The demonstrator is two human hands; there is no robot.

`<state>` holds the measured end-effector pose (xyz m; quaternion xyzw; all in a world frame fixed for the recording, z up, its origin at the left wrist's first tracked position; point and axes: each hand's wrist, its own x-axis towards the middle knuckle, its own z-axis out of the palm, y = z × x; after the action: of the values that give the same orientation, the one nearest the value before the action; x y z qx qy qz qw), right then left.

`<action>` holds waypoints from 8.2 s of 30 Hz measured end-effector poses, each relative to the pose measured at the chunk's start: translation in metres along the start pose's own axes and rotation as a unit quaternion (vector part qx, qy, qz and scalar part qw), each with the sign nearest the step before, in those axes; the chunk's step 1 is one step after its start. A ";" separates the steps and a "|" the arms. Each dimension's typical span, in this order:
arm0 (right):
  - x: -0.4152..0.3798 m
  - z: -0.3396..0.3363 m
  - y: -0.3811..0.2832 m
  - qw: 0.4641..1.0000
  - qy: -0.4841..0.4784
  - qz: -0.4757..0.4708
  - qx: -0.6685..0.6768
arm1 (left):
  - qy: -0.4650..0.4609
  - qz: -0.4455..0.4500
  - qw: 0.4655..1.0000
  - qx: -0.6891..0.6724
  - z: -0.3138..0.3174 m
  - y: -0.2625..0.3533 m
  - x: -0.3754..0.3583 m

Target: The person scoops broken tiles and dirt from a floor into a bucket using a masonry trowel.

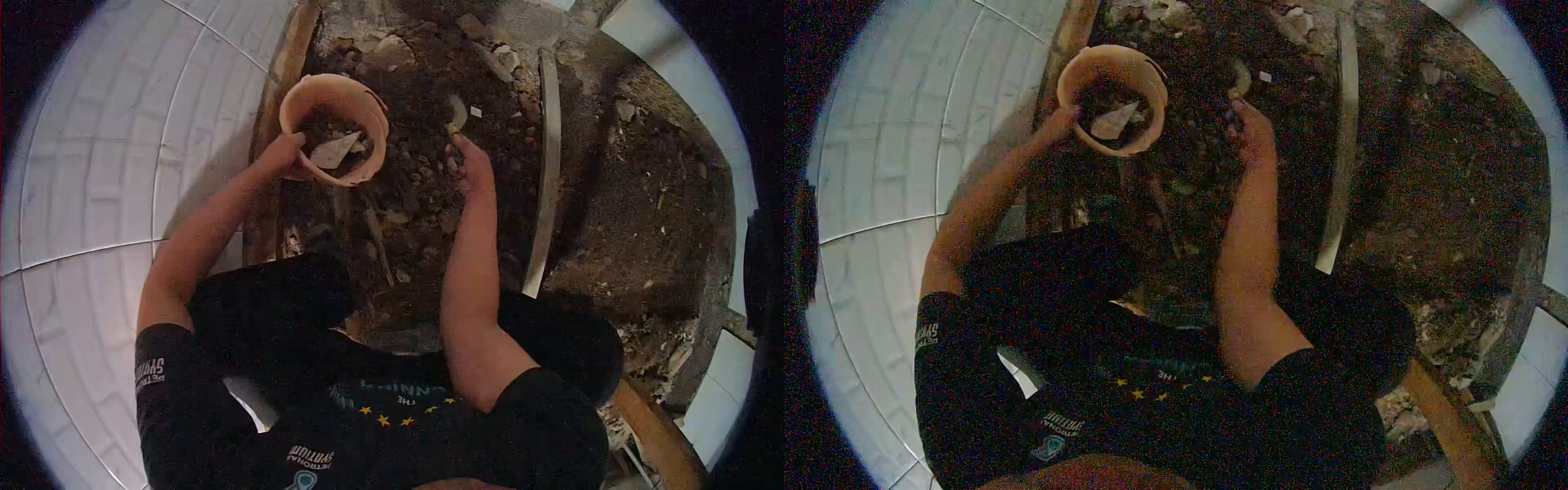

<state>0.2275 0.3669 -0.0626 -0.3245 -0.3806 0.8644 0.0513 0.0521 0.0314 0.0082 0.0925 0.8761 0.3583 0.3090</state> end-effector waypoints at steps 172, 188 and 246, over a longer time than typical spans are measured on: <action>-0.019 0.048 -0.056 0.890 -0.059 -0.150 -0.426 | 0.006 -0.082 0.993 -0.083 0.001 0.024 -0.020; -0.015 0.066 -0.039 0.864 -0.118 -0.204 -0.444 | 0.017 -0.077 0.996 -0.044 0.002 0.018 -0.019; 0.041 -0.105 0.011 0.802 0.330 0.043 -0.496 | -0.026 -0.017 0.997 -0.074 0.002 0.003 -0.013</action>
<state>0.2601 0.4386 -0.1447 -0.5874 -0.7032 0.3994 -0.0311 0.0630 0.0299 0.0154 0.0634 0.8404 0.4144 0.3435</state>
